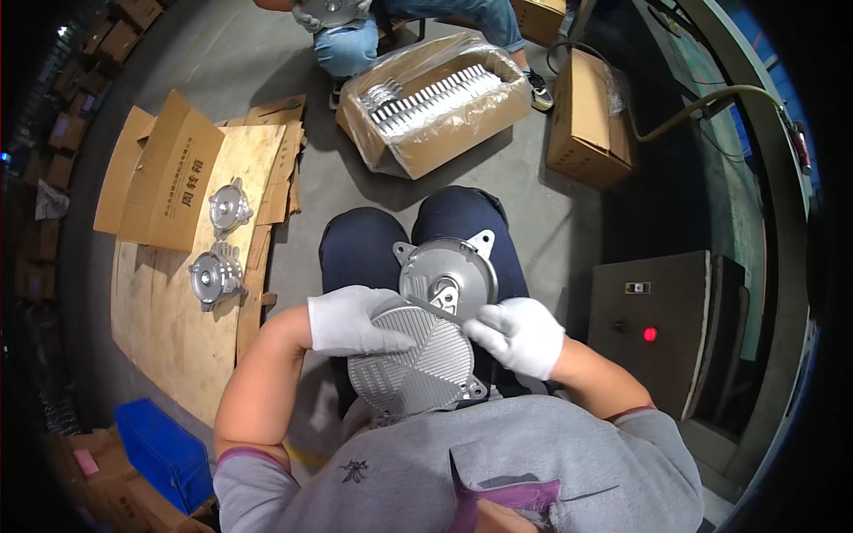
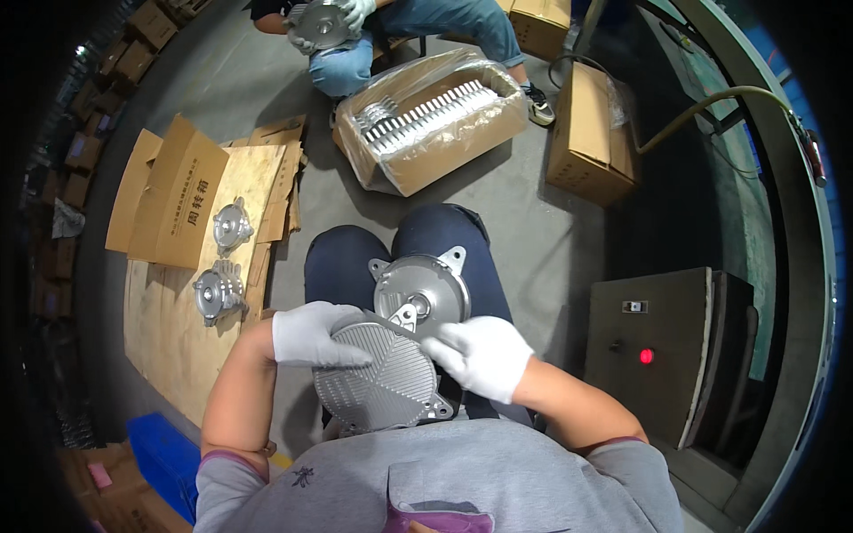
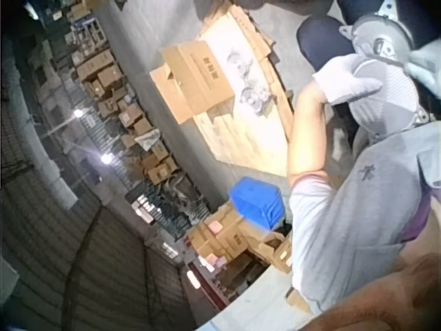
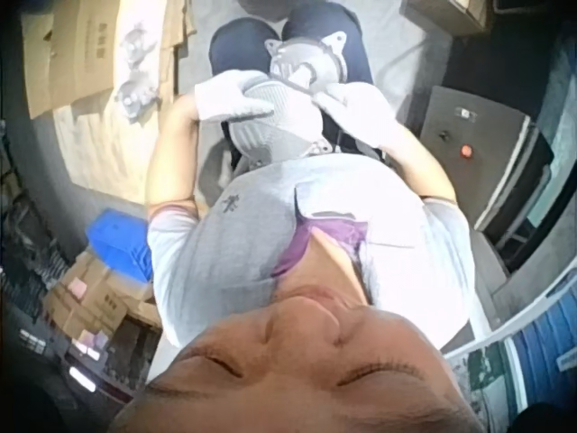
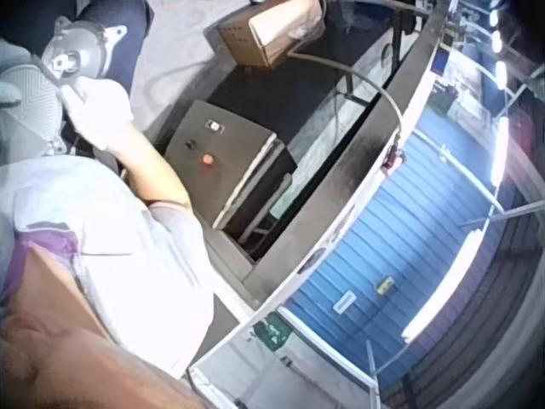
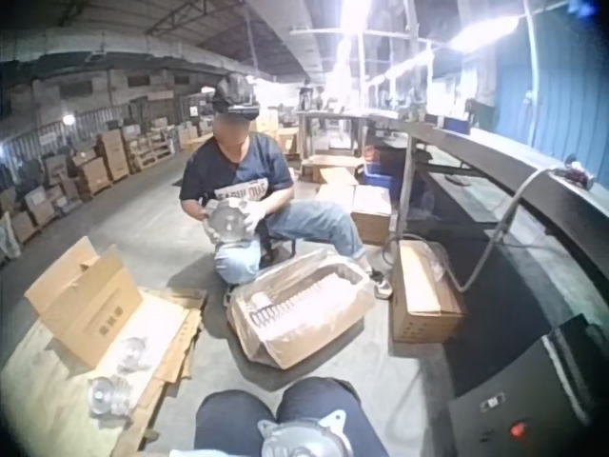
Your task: The person deburrs metal casings by scraping the edges and grooves with a handheld tool before placing them onto a wooden board.
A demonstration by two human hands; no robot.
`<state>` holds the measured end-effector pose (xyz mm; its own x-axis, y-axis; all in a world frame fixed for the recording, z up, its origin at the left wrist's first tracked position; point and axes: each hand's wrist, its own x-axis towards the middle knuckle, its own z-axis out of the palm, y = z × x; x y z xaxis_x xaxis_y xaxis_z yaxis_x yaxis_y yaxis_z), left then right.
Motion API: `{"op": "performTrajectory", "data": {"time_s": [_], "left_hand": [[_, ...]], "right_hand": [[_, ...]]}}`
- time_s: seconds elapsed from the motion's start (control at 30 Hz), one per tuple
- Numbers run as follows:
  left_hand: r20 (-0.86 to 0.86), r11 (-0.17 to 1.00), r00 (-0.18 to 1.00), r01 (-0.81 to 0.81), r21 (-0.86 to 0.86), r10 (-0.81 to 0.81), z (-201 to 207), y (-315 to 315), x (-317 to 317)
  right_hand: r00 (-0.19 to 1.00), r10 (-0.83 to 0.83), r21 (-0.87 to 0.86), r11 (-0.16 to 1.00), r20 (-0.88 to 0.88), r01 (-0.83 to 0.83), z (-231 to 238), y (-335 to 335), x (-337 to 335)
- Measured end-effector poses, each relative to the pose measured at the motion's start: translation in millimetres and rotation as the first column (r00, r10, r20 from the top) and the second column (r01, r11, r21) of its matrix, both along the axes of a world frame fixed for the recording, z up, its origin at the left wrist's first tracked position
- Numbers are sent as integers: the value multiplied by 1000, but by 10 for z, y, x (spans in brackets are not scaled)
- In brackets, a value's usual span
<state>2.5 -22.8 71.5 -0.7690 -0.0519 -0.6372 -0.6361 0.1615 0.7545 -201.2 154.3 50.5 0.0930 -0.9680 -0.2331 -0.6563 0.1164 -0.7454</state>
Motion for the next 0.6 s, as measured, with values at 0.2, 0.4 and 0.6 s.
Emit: {"op": "performTrajectory", "data": {"time_s": [0.2, 0.4, 0.6], "left_hand": [[77, 985, 992, 105, -139, -95, 2, 40, 43], [45, 996, 998, 46, -73, -42, -73, 70, 22], [77, 997, 997, 4, -83, 3, -108, 147, 139]], "right_hand": [[999, 27, 24, 999, -46, -26, -47, -1, 57], [995, -56, -51, 997, -85, 52, -15, 1, 39], [995, -17, -17, 1000, -102, 15, -24, 143, 3]]}}
